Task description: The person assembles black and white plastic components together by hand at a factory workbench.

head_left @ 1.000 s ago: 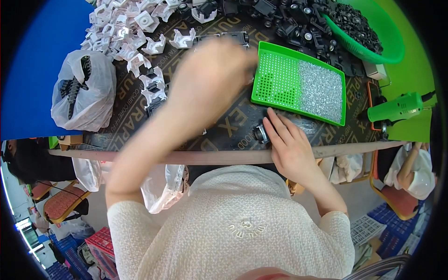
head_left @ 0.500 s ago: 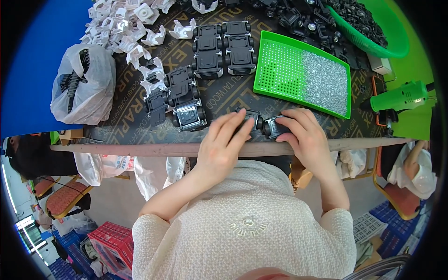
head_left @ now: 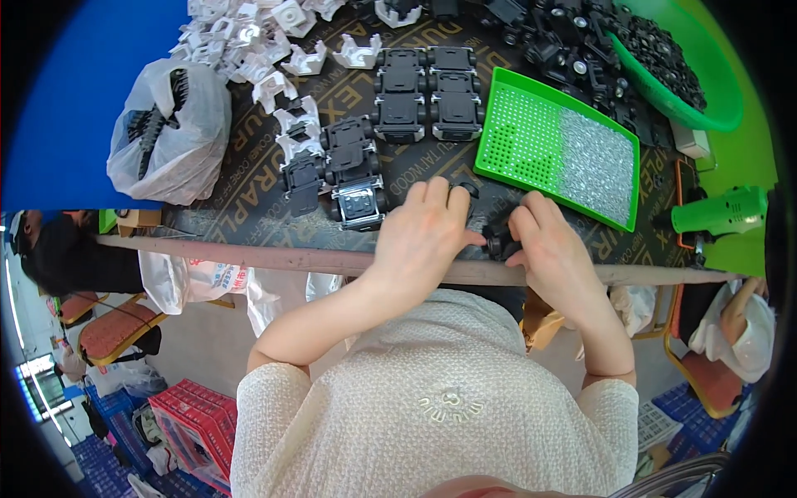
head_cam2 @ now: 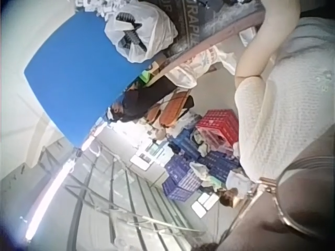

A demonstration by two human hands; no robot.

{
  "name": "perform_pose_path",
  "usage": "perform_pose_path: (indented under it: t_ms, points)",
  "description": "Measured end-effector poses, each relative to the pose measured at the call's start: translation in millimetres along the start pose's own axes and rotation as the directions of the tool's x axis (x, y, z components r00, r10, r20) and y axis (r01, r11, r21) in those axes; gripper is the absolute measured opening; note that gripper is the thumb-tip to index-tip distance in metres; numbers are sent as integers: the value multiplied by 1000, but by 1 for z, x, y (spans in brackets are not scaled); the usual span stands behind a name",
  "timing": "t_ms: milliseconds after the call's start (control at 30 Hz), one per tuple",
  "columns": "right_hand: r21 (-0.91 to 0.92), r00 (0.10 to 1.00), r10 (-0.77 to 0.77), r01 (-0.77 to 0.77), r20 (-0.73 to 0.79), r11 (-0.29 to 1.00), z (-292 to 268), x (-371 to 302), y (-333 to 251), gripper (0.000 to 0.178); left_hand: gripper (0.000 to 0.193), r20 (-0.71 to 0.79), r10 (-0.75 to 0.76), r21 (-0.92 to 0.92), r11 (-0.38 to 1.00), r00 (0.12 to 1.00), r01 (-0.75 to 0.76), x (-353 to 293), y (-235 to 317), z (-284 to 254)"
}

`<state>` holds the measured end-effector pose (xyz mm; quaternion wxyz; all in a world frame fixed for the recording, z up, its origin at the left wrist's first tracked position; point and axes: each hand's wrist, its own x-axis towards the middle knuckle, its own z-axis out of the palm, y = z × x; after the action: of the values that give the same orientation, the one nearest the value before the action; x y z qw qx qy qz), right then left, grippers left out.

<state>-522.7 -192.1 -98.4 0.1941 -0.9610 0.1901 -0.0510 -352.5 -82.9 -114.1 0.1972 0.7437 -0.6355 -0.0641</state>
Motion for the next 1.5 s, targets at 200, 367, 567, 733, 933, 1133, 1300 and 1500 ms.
perform_pose_path:
  t_ms: [200, 367, 567, 733, 933, 1133, 1300, 1500]
  points:
    - [52, 994, 31, -26, -106, 998, 3, -12, 6, 34, 35, 19, 175, -69, 983, 984, -173, -4, -9, -17]
    - [117, 978, 45, -22, -203, 993, 9, -16, 11, 34, 39, 32, 387, 16, 922, 922, -387, -1, -26, -16]
    - [158, 976, 37, -3, -214, 987, 13, -17, 14, 34, 35, 73, 255, -114, 963, 964, -246, 0, -23, -7]
    - [162, 977, 35, -1, -211, 987, 13, -17, 14, 34, 33, 45, 206, -215, 958, 978, -192, -2, -28, -7]
    - [-47, 989, -99, 95, -112, 994, 5, -12, 11, 54, 35, 115, 196, -195, 966, 974, -171, 3, -24, -10]
    - [-76, 997, -76, 78, 30, 994, -3, -2, 7, 62, 35, 109, 197, -171, 969, 974, -177, 4, -23, -12]
    - [-112, 994, -73, 82, 85, 990, -7, 1, 5, 58, 36, 139, 179, -182, 971, 974, -152, 8, -23, -13]
    - [-182, 993, -112, 115, 23, 977, -1, -1, 5, 54, 36, 169, 162, -155, 979, 972, -136, 10, -20, -16]
